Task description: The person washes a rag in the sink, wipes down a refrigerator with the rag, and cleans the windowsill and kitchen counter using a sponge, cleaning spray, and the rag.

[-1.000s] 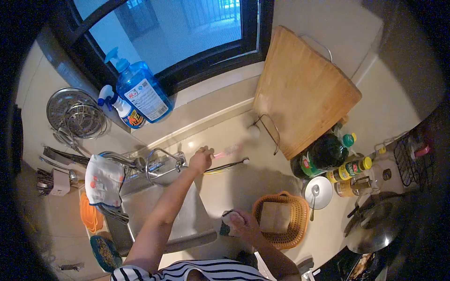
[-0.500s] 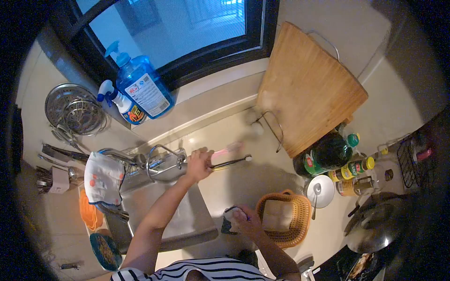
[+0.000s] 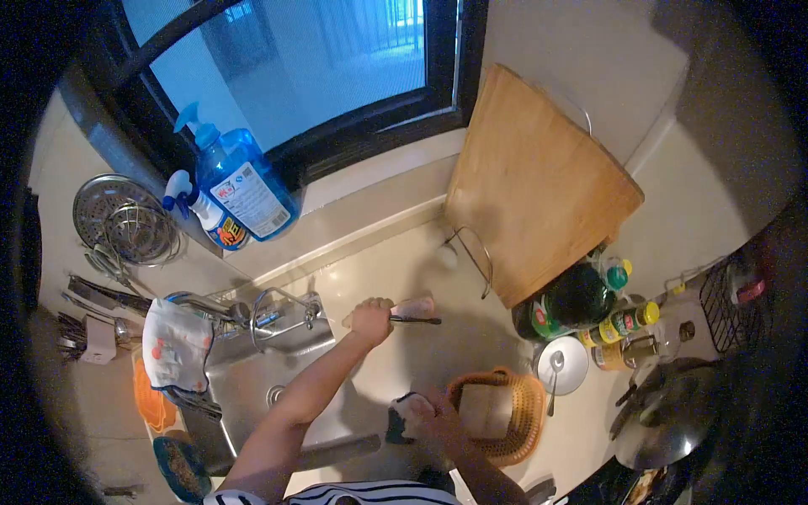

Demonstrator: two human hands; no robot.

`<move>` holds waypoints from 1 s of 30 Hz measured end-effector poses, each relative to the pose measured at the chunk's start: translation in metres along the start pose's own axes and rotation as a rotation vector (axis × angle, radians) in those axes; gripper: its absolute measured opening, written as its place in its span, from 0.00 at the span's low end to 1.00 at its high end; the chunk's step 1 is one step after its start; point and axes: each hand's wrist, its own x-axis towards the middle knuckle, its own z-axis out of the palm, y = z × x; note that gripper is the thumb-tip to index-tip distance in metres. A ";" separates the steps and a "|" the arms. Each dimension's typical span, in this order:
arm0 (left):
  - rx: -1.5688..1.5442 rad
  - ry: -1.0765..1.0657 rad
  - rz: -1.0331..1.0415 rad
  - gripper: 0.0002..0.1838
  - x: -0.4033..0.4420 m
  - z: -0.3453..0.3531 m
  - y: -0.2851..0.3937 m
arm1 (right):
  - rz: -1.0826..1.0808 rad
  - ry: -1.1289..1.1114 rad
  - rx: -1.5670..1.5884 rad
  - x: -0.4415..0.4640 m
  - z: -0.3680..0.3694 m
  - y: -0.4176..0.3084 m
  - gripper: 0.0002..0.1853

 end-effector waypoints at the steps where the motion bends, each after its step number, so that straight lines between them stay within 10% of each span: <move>1: 0.000 0.012 -0.003 0.21 0.001 -0.016 0.004 | -0.027 0.069 -0.087 0.005 -0.003 0.004 0.14; 12: -0.238 0.488 0.000 0.22 0.144 -0.219 0.023 | 0.222 0.090 -0.054 -0.001 -0.006 -0.063 0.11; 20: -0.196 0.422 -0.130 0.29 0.241 -0.200 0.033 | 0.276 0.117 -0.019 0.036 -0.022 -0.056 0.11; 23: 0.017 0.886 0.049 0.27 0.240 -0.191 0.041 | 0.302 0.116 -0.003 0.042 -0.026 -0.055 0.11; 30: 0.010 0.955 0.161 0.25 0.222 -0.190 0.031 | 0.285 0.107 -0.002 0.048 -0.030 -0.053 0.10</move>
